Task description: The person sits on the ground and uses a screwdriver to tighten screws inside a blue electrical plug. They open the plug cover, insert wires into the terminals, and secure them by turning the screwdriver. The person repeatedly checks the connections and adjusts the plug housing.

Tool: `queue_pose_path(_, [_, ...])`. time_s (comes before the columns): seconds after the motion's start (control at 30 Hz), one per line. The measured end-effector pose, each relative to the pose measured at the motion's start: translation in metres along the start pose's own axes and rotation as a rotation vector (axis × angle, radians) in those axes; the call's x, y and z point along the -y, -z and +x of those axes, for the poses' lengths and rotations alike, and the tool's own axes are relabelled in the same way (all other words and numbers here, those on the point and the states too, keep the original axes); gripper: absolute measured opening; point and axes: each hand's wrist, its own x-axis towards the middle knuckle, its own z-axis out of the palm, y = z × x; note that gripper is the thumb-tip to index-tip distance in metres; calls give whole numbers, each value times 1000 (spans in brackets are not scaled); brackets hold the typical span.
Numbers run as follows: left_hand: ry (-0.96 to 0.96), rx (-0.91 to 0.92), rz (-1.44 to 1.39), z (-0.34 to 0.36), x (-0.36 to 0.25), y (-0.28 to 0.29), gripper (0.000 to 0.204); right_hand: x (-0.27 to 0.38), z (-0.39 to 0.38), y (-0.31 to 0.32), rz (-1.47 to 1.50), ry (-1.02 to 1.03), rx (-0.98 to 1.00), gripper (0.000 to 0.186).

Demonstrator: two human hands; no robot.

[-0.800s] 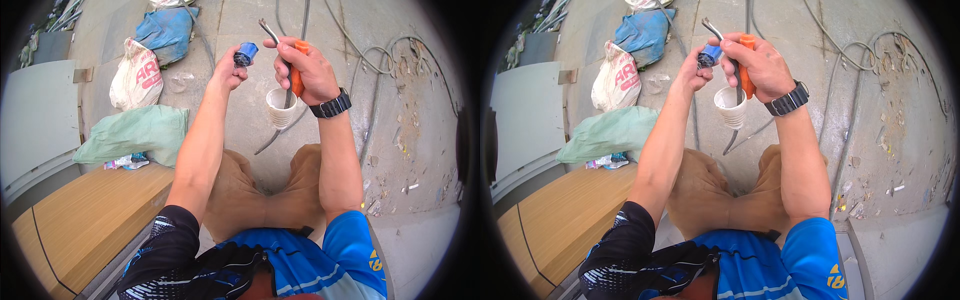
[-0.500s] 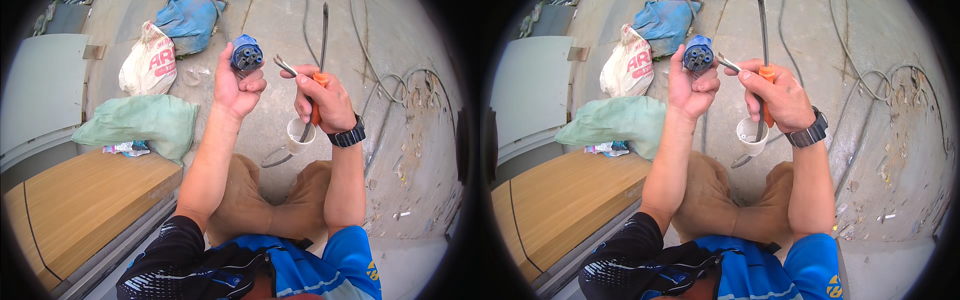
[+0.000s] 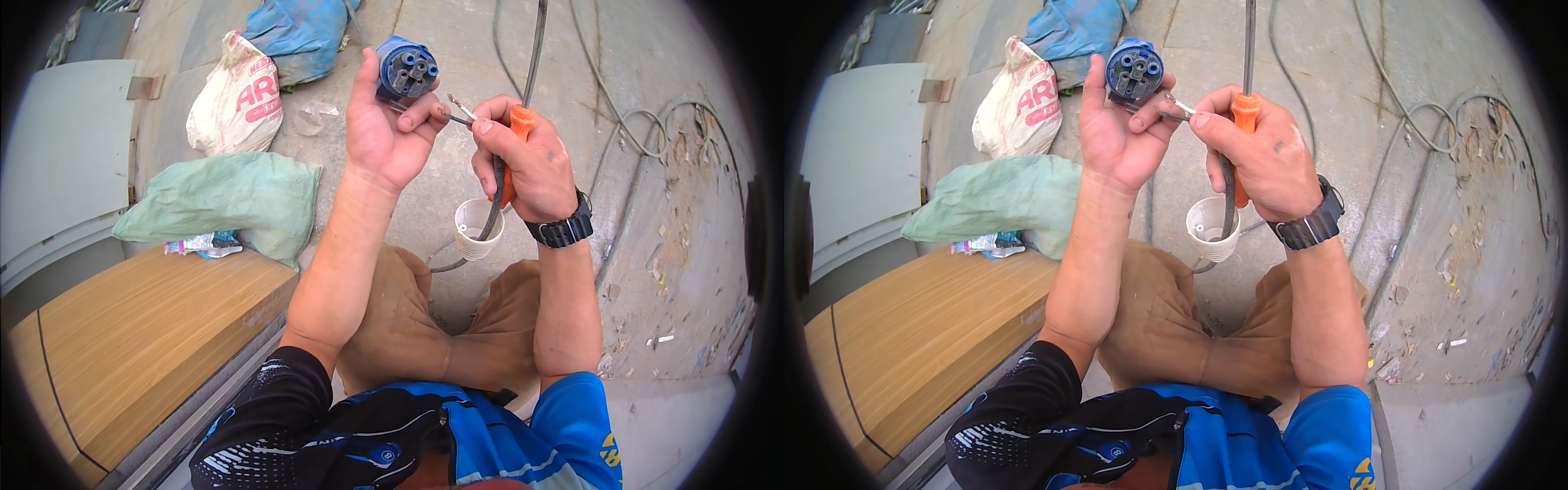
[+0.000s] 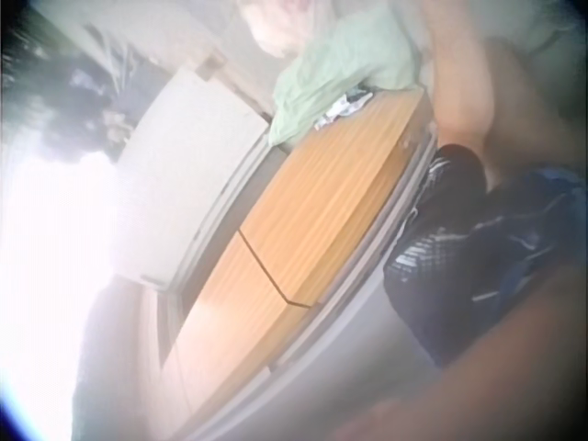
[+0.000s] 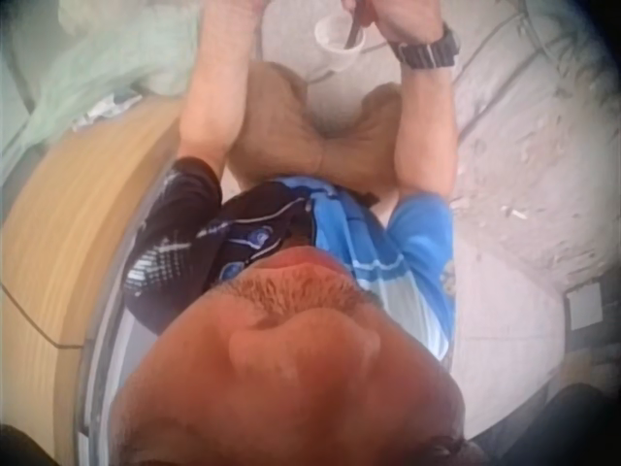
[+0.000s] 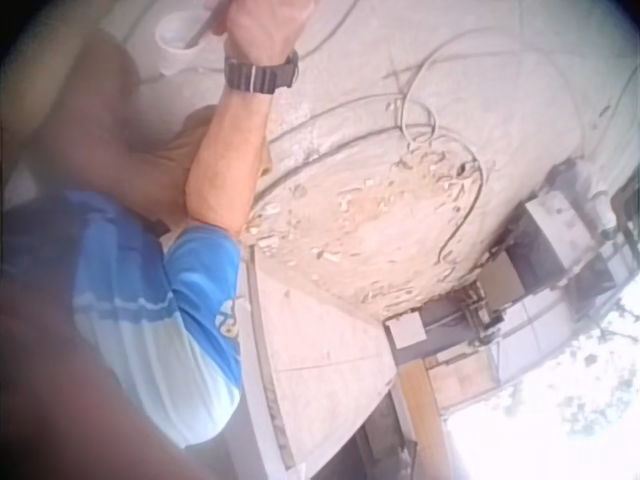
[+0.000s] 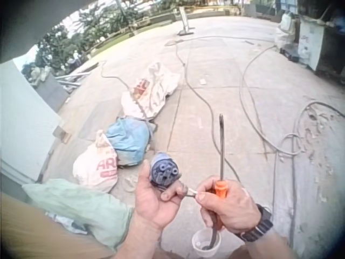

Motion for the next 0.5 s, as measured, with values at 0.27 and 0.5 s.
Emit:
queue_pose_path(0.27, [-52, 16, 28, -6, 5, -5, 43, 0, -1, -3, -74, 59, -59, 21])
queue_pose_path(0.5, [-87, 35, 79, -12, 0, -2, 39, -6, 1, -3, -3, 147, -66, 21])
